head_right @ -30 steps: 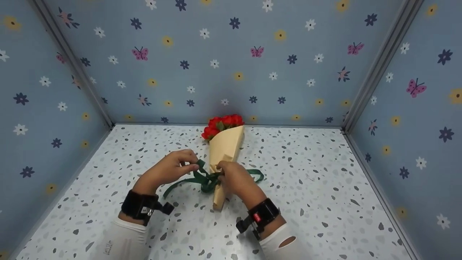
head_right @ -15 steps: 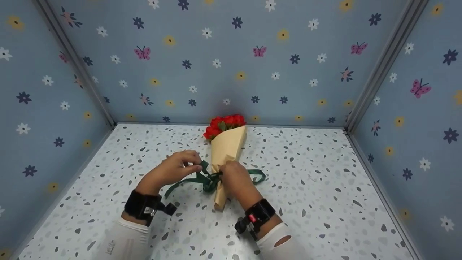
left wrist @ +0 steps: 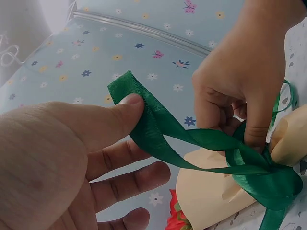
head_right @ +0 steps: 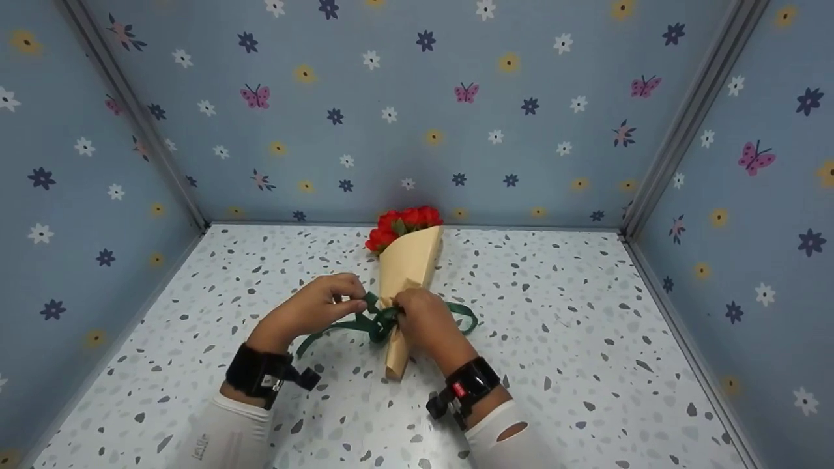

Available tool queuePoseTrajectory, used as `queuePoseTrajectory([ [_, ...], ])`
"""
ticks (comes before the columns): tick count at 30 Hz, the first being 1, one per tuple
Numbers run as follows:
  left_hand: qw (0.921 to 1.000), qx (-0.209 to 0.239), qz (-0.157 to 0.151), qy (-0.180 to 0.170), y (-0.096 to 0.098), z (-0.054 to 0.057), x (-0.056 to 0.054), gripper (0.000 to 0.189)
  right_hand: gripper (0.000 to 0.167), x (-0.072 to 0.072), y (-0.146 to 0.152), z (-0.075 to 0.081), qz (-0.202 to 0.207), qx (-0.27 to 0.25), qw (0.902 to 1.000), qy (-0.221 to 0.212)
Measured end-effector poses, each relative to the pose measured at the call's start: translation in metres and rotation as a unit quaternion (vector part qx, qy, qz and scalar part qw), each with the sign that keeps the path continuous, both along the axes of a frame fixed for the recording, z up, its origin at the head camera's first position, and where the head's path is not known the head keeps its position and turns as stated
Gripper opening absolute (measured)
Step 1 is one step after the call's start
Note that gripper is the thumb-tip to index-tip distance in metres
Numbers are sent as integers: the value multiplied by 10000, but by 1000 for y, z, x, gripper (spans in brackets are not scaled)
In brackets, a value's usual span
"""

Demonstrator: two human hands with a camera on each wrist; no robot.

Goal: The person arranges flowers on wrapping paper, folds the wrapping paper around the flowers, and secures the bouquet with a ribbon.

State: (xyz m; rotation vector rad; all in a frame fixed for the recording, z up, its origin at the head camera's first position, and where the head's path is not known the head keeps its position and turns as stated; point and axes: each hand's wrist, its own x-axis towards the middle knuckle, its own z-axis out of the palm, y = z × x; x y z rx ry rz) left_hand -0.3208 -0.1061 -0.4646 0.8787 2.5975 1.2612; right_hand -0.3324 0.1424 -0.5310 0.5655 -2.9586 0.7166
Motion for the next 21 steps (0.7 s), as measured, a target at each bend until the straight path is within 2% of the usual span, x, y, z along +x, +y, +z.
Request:
queuePoseTrajectory([
  [6, 9999, 35, -86, 66, -1, -1, -1, 13, 10, -3, 2, -7, 299, 271, 9967, 711],
  [8, 9998, 19, -144, 119, -1, -1, -1, 14, 14, -3, 3, -8, 298, 216, 9964, 766],
  [17, 9996, -21, -216, 195, 1, -1, -1, 14, 16, -2, 3, -6, 132, -277, 9995, 25],
  [21, 9996, -26, -196, 176, 1, -1, -1, 13, 21, -5, 5, -9, 221, -480, 9986, -45],
])
